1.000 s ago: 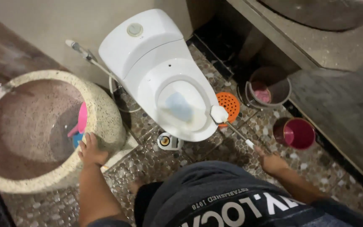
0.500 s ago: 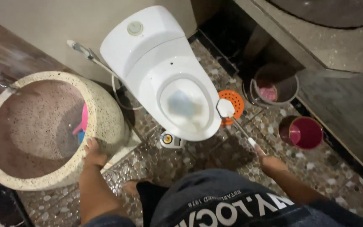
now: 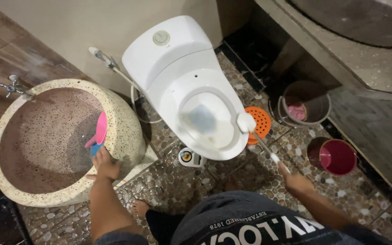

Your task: The person cleans a white toilet bowl using a toilet brush and water from a pink scoop. They repeatedly scoop water from a large stone basin and pour it into the toilet while scrubbing the interior surfaces.

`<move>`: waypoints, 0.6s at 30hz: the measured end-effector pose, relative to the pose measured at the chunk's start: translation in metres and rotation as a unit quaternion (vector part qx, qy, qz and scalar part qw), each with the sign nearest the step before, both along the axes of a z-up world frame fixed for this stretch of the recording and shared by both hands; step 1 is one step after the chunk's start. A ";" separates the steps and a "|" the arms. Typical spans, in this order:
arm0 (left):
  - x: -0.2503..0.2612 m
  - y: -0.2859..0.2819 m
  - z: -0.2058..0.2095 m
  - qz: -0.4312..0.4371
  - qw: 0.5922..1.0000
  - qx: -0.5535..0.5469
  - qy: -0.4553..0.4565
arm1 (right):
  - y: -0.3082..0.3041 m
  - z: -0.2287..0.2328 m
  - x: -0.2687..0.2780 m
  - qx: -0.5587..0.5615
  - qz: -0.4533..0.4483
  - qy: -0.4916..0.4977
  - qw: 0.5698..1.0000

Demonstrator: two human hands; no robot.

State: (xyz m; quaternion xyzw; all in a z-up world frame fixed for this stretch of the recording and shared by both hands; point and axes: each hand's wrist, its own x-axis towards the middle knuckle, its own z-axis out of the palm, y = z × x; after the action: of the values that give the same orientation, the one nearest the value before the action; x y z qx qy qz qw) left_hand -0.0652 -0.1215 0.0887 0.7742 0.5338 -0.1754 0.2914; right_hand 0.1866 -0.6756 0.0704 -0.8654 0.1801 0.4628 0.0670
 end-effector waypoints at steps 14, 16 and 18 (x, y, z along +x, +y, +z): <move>-0.009 0.065 -0.120 -0.025 0.982 0.049 0.180 | 0.197 -0.029 0.096 0.124 0.266 -0.175 0.940; -0.007 0.061 -0.110 -0.020 0.984 0.039 0.170 | 0.224 -0.054 0.099 0.107 0.306 -0.167 0.931; -0.006 0.058 -0.104 -0.017 0.986 0.029 0.162 | 0.246 -0.067 0.089 0.089 0.344 -0.157 0.922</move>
State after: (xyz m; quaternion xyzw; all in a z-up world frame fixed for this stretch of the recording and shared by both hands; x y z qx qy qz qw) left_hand -0.0715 -0.0632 -0.0156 0.7528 0.5656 -0.2875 0.1754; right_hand 0.2756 -0.4293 0.0037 -0.9261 -0.1833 0.3296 0.0078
